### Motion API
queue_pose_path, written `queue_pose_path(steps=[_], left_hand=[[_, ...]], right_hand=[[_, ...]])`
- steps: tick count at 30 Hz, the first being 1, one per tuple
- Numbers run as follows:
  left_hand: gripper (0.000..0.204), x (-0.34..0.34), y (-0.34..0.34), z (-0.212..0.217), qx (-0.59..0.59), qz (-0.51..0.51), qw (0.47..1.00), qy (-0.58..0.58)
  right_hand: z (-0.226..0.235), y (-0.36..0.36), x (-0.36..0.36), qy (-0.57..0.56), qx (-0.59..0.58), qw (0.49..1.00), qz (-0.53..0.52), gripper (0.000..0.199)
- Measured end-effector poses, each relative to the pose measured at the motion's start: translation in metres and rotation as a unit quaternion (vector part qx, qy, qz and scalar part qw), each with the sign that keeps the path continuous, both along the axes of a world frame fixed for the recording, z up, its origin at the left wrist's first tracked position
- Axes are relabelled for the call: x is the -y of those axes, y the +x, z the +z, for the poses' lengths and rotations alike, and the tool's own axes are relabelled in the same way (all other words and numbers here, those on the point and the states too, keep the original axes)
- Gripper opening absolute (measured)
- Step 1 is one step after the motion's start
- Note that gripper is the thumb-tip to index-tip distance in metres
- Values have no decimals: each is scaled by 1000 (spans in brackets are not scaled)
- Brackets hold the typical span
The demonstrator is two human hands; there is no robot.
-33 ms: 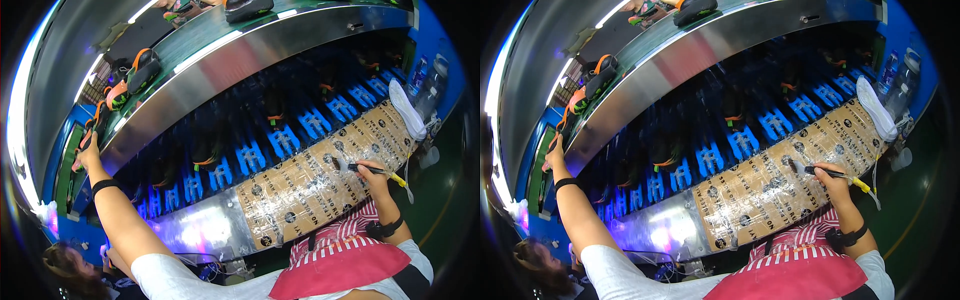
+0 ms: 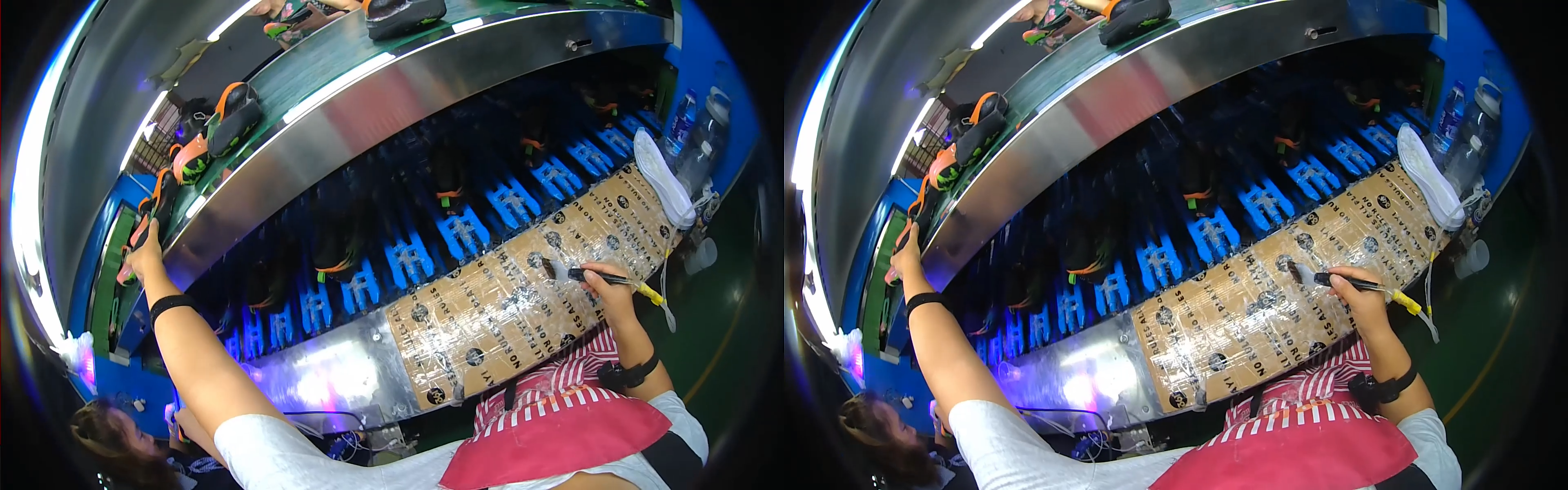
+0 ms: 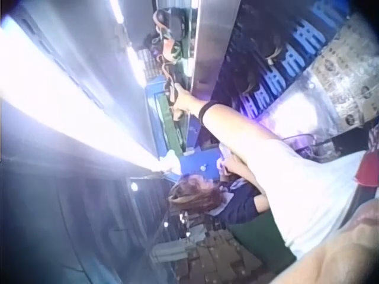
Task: Applying adhesive or coating to the soles of shoes using a brush at a manufacturing station.
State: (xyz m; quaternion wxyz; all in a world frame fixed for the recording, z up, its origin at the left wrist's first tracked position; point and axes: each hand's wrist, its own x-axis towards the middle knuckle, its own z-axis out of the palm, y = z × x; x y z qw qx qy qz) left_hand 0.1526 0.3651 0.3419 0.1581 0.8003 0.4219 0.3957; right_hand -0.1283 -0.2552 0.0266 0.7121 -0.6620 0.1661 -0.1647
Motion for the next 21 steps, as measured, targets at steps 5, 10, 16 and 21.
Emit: queue_pose_path(steps=[5, 10, 16, 21], left_hand=[[116, -12, -2, 9, -53, -25, 998, 14], [88, 66, -23, 9, 38, 98, 992, 63], [67, 80, 4, 21, 160, -307, 867, 359], [74, 126, 31, 27, -130, -412, 861, 269]], right_hand=[[2, -3, -4, -3, -21, 1000, 8, 21], [2, -9, 2, -6, -11, 1000, 13, 21], [9, -12, 11, -2, -32, 999, 0, 21], [14, -14, 11, 7, -19, 1000, 4, 22]])
